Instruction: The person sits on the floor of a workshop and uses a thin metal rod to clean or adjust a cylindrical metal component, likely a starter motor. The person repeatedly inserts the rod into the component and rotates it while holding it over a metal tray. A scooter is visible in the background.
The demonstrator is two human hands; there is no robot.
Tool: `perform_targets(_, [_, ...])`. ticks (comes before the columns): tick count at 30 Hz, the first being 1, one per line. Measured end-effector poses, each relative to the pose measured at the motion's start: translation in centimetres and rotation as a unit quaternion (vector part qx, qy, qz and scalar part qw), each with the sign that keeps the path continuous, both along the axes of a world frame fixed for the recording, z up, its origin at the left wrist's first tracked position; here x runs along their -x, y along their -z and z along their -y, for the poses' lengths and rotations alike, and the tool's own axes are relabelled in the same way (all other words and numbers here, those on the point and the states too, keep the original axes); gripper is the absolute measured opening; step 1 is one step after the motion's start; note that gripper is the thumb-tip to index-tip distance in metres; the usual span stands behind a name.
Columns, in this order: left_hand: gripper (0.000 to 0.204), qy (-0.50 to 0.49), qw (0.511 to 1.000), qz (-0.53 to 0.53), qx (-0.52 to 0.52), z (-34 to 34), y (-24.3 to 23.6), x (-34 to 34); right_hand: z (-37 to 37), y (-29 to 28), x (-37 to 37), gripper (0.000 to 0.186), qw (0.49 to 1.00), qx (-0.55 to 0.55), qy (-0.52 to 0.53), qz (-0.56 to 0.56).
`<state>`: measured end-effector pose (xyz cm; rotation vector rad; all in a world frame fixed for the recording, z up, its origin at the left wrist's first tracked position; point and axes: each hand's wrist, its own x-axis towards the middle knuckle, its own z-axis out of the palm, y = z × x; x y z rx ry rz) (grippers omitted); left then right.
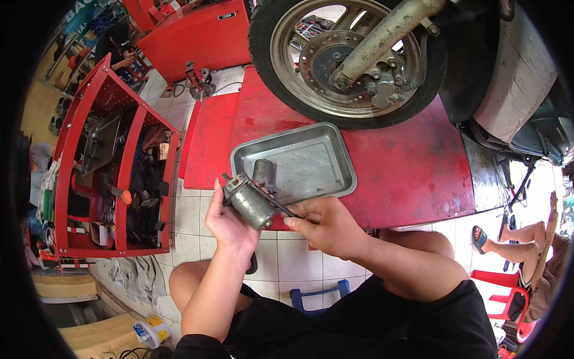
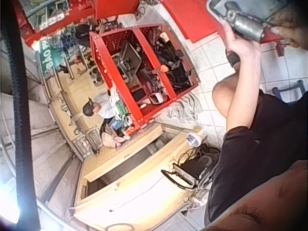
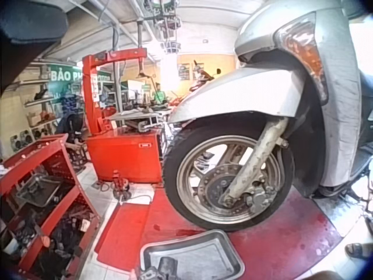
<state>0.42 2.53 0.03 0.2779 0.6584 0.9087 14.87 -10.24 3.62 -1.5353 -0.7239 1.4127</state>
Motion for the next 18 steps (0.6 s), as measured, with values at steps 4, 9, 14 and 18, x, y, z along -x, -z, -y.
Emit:
perform_targets(4, [0.051, 0.004, 1.000, -0.012, -0.004, 0.1, -0.2, -0.1, 0.0, 0.3, 0.0, 0.032, 1.000, 0.003, 0.003, -0.010])
perform_targets(9, [0.052, 0.006, 1.000, -0.011, -0.018, 0.2, -0.2, -0.2, 0.0, 1.7, 0.4, 0.032, 0.996, -0.018, 0.031, -0.079])
perform_targets(14, [0.054, -0.002, 1.000, -0.024, -0.019, 0.2, 0.2, -0.2, 0.0, 1.9, 0.1, 0.033, 0.994, -0.008, 0.051, -0.100])
perform_targets(18, [0.055, 0.024, 0.999, -0.019, -0.018, 0.3, -0.2, -0.1, -0.3, 1.2, -0.3, 0.039, 0.992, -0.002, 0.038, -0.117])
